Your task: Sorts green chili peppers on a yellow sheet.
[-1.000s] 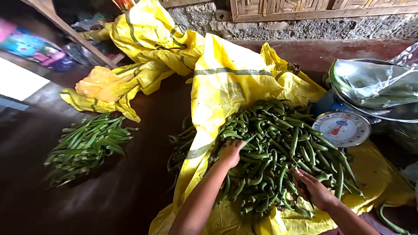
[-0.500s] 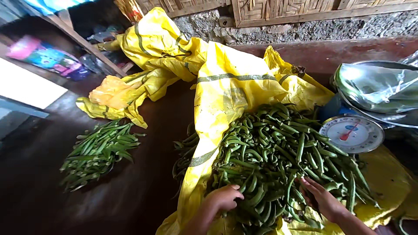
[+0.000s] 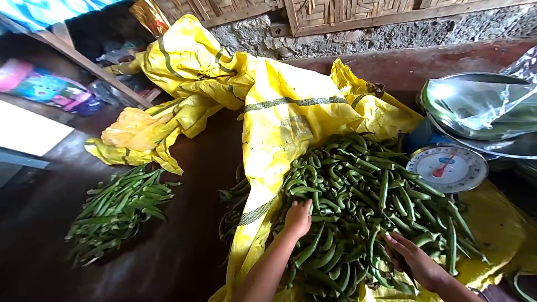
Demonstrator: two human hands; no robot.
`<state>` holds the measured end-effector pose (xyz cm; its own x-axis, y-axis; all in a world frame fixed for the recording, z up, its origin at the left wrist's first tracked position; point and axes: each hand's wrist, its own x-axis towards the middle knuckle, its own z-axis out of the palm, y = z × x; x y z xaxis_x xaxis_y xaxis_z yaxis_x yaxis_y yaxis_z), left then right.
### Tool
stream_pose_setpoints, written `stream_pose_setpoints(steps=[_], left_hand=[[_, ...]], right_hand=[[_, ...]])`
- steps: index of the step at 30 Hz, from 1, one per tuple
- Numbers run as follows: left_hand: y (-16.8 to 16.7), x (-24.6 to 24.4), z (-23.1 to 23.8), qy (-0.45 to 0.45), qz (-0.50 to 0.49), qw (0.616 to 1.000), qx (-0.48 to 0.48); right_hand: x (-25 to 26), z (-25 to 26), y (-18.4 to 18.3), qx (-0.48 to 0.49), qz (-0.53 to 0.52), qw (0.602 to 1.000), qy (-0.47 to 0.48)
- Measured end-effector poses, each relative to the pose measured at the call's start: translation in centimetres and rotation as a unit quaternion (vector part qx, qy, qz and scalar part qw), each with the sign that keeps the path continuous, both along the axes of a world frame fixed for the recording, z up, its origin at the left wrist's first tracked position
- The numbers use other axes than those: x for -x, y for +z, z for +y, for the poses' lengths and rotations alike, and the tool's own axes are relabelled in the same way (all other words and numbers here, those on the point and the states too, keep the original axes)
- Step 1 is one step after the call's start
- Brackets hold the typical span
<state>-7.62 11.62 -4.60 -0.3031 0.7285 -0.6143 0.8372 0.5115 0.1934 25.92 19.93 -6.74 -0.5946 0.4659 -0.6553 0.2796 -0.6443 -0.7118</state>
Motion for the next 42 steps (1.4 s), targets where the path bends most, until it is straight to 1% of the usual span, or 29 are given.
stream_pose_setpoints(steps=[3, 6, 8, 9, 11, 12, 14, 15, 16, 17, 19, 21, 23, 24, 25, 26, 27, 28, 29, 30, 31, 32, 34, 37, 40, 42], left_hand=[[1.4, -2.7, -1.9, -0.036, -0.022, 0.999, 0.02], [1.8, -4.7, -4.5, -0.018, -0.076, 0.995, 0.056], [2.3, -4.8, -5.2, -0.029, -0.106, 0.987, 0.121], [3.0, -4.4, -5.1, -0.048, -0.11, 0.98, 0.156], [4.7, -2.8, -4.3, -0.091, -0.117, 0.971, 0.186], [5.5, -1.8, -3.6, -0.096, -0.108, 0.975, 0.169], [6.1, -0.4, -1.6, -0.061, -0.041, 0.993, 0.091], [5.9, 0.2, -0.4, -0.046, 0.001, 0.998, 0.042], [5.2, 0.9, 0.6, -0.05, 0.033, 0.998, -0.001], [4.1, 1.6, 1.4, -0.072, 0.051, 0.996, -0.029], [1.8, 2.5, 2.4, -0.122, 0.059, 0.99, -0.03], [0.3, 2.2, 2.7, -0.122, 0.071, 0.99, 0.003], [-0.2, 2.1, 2.4, -0.074, 0.048, 0.996, 0.009], [-0.2, 2.4, 2.1, -0.039, 0.001, 0.999, 0.011], [0.1, 2.8, 1.6, 0.005, -0.071, 0.997, 0.005], [0.4, 3.2, 1.0, 0.061, -0.165, 0.984, -0.01], [0.6, 3.2, 0.0, 0.125, -0.26, 0.957, -0.035], [0.8, 3.0, -0.9, 0.182, -0.345, 0.919, -0.061], [1.0, 2.7, -1.8, 0.221, -0.409, 0.881, -0.08], [1.1, 2.4, -2.5, 0.246, -0.454, 0.852, -0.091], [1.3, 2.1, -3.0, 0.26, -0.484, 0.83, -0.098], [1.5, 1.9, -3.3, 0.268, -0.506, 0.813, -0.102], [2.0, 1.7, -3.4, 0.275, -0.533, 0.794, -0.102], [2.9, 1.4, -3.4, 0.295, -0.541, 0.78, -0.109], [3.8, 1.2, -3.2, 0.326, -0.556, 0.753, -0.129], [4.0, 1.3, -3.2, 0.323, -0.564, 0.747, -0.139]], right_hand=[[-0.2, -0.1, -0.6, -0.008, -0.004, 1.0, -0.005], [-0.1, -0.1, -0.8, -0.009, 0.0, 1.0, -0.003], [0.2, -0.1, -0.7, -0.009, 0.002, 1.0, -0.002], [0.2, -0.1, -0.7, -0.009, 0.003, 1.0, -0.001], [0.4, -0.1, -0.6, -0.008, 0.002, 1.0, 0.003], [0.4, -0.1, -0.6, -0.009, 0.003, 1.0, 0.005], [0.5, -0.3, -0.6, -0.013, 0.0, 1.0, 0.013], [0.6, -0.4, -0.6, -0.011, -0.002, 1.0, 0.018], [0.7, -0.4, -0.6, -0.01, -0.002, 1.0, 0.023], [0.7, -0.5, -0.7, -0.009, -0.002, 1.0, 0.028], [0.7, -0.6, -0.7, -0.008, -0.001, 0.999, 0.031], [0.7, -0.6, -0.7, -0.008, -0.001, 1.0, 0.03], [0.5, -0.6, -0.5, -0.005, 0.001, 1.0, 0.025], [0.4, -0.6, -0.4, -0.005, 0.003, 1.0, 0.022], [0.3, -0.5, -0.3, -0.005, 0.003, 1.0, 0.019], [0.1, -0.4, -0.3, -0.004, 0.001, 1.0, 0.016], [0.0, -0.4, -0.3, -0.001, -0.006, 1.0, 0.013], [-0.1, -0.4, -0.3, 0.004, -0.017, 1.0, 0.01], [-0.1, -0.4, -0.3, 0.011, -0.027, 1.0, 0.006], [-0.1, -0.5, -0.5, 0.015, -0.035, 0.999, 0.003], [0.0, -0.5, -0.5, 0.018, -0.035, 0.999, 0.003], [0.2, -0.6, -0.5, 0.019, -0.028, 0.999, 0.0], [0.6, -0.7, -0.7, 0.023, -0.014, 1.0, 0.002], [1.3, -0.8, -0.8, 0.024, -0.013, 0.999, 0.026], [1.7, -0.8, -0.9, 0.023, -0.019, 0.999, 0.038], [1.9, -0.9, -0.9, 0.03, -0.02, 0.999, 0.033]])
